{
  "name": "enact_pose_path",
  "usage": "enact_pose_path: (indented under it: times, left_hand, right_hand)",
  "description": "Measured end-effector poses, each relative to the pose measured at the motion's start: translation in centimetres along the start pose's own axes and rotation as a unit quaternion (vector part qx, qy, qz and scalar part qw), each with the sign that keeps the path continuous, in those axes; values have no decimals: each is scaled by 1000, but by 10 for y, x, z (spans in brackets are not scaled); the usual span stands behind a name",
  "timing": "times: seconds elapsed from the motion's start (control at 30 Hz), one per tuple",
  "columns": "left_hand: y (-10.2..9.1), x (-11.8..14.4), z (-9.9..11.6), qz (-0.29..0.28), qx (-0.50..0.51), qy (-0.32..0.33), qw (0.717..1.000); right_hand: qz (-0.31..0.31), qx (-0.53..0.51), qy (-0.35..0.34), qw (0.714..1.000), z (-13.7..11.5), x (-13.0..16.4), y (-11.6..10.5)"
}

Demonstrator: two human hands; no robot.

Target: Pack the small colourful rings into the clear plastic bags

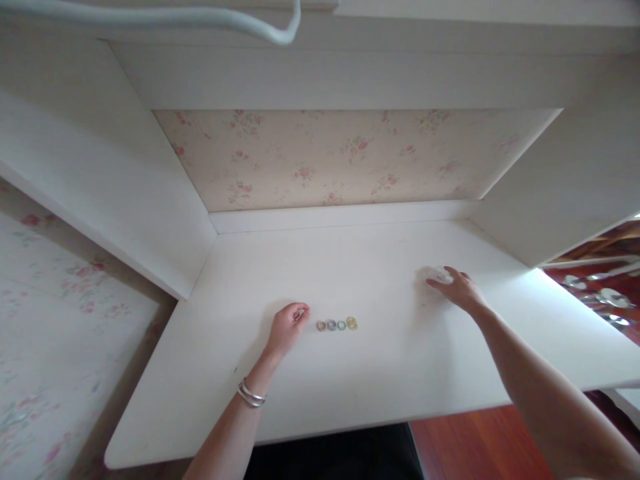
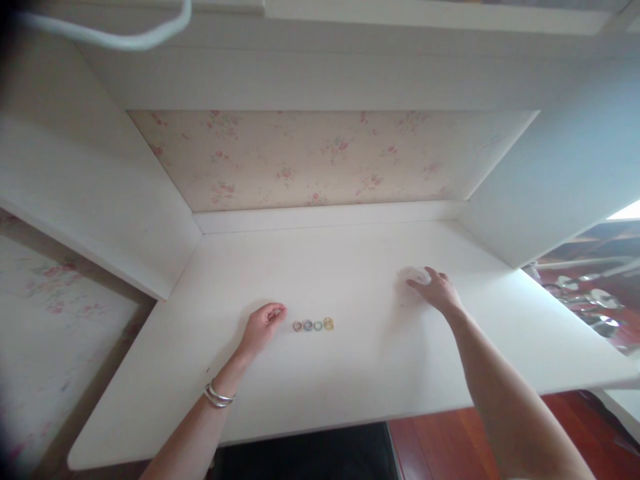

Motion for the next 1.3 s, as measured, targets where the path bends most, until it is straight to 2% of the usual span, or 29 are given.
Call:
enact_pose_path:
  times: [0.13,0.27,0.43,0.53,0.6,0.73,0.93,1.03,1.13,1.2,1.23,1.3]
  left_hand:
    - [-1,-4,2,21,-47,22,998]
    - [6,-8,14,14,-64,61,996]
    - [29,-14,31,-21,-79,105,991]
    - [40,-23,36,-17,-99,115,988]
    - [43,-28,38,6,-116,124,985]
    - [41,-32,41,51,-128,109,984]
    - [42,-30,48,17,-105,67,992]
    - [40,-32,45,-4,-69,55,996]
    - [34,-35,36,-15,-33,48,998]
    - [30,-37,30,-21,-24,59,998]
    - [27,-38,28,-21,-25,68,997]
    - [23,-40,24,-18,-32,83,996]
  right_hand:
    - [36,-31,-45,998,-46,25,-20]
    - [50,-85,-137,986,-121,62,-35]
    - [36,-136,-237,961,-211,116,-40]
    - [21,-137,-266,954,-247,143,-38]
    - [15,-131,-282,950,-263,156,-38]
    - [16,-124,-306,944,-274,169,-44]
    - [-16,-149,-307,940,-266,169,-47]
    - [-39,-207,-284,935,-258,160,-46]
    - [-85,-289,-206,931,-243,142,-42]
    - [-140,-385,-132,903,-230,129,-36]
    - [-170,-448,-95,873,-223,124,-31]
    - [-226,-571,-31,789,-209,117,-21]
Point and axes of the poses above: each hand's wrist, its own x-axis away from the middle knuckle, its own y-axis out of the palm, z = x × y, the point moved 4 cm from there along -x, towards the middle knuckle, and after that the axes turned 12 degrees about x, right-handed, at the moved point
